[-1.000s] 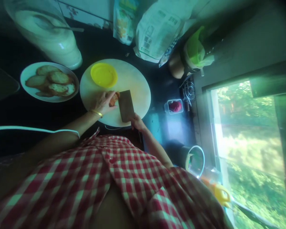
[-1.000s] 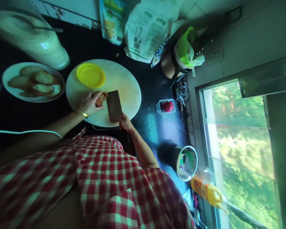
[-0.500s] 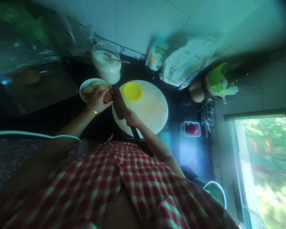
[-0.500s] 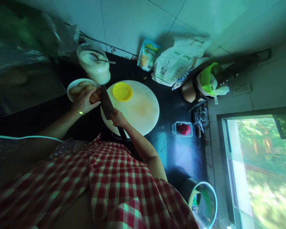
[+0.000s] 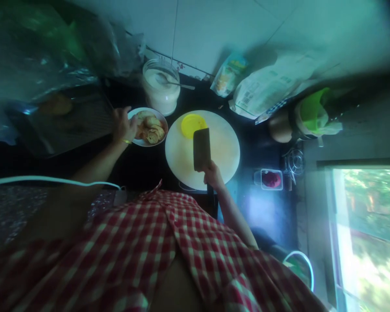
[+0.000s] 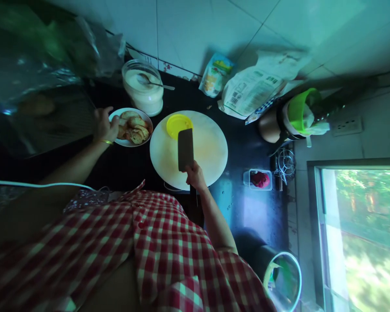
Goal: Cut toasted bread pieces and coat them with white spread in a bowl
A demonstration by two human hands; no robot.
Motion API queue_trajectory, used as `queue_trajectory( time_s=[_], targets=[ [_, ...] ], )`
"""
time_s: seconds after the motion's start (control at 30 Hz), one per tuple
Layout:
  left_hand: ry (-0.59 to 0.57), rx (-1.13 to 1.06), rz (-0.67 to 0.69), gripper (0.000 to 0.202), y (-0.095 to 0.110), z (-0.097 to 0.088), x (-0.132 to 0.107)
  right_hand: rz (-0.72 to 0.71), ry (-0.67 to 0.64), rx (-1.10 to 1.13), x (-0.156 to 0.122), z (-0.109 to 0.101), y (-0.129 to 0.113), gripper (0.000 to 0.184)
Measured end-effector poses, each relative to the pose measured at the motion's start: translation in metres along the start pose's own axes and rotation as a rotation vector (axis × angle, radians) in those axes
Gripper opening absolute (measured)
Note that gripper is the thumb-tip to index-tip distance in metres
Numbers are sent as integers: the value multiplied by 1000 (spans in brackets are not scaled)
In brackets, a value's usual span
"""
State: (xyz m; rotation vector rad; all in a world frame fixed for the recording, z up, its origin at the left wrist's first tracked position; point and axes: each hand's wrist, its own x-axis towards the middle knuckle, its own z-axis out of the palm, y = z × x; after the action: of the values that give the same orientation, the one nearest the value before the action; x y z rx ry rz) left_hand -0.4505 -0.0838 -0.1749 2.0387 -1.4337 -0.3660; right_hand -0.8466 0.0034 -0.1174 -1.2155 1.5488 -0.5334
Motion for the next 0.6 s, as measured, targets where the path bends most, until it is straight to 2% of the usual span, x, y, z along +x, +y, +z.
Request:
queue_trajectory(
  time_s=[0.2, 0.33, 0.5, 0.6],
  targets=[
    [100, -197, -100, 50, 10, 4, 7, 29, 183, 60, -18, -16, 17, 28],
    [36, -374, -185, 59, 2, 15, -21, 57, 259, 65, -28, -24, 23, 31],
    [5, -355, -79, 64, -16, 24, -76, 68, 290, 79, -34, -27, 31, 31],
    [-7, -196, 46, 58, -24, 13, -84, 65, 277, 90, -33, -26, 37, 32]
  ],
)
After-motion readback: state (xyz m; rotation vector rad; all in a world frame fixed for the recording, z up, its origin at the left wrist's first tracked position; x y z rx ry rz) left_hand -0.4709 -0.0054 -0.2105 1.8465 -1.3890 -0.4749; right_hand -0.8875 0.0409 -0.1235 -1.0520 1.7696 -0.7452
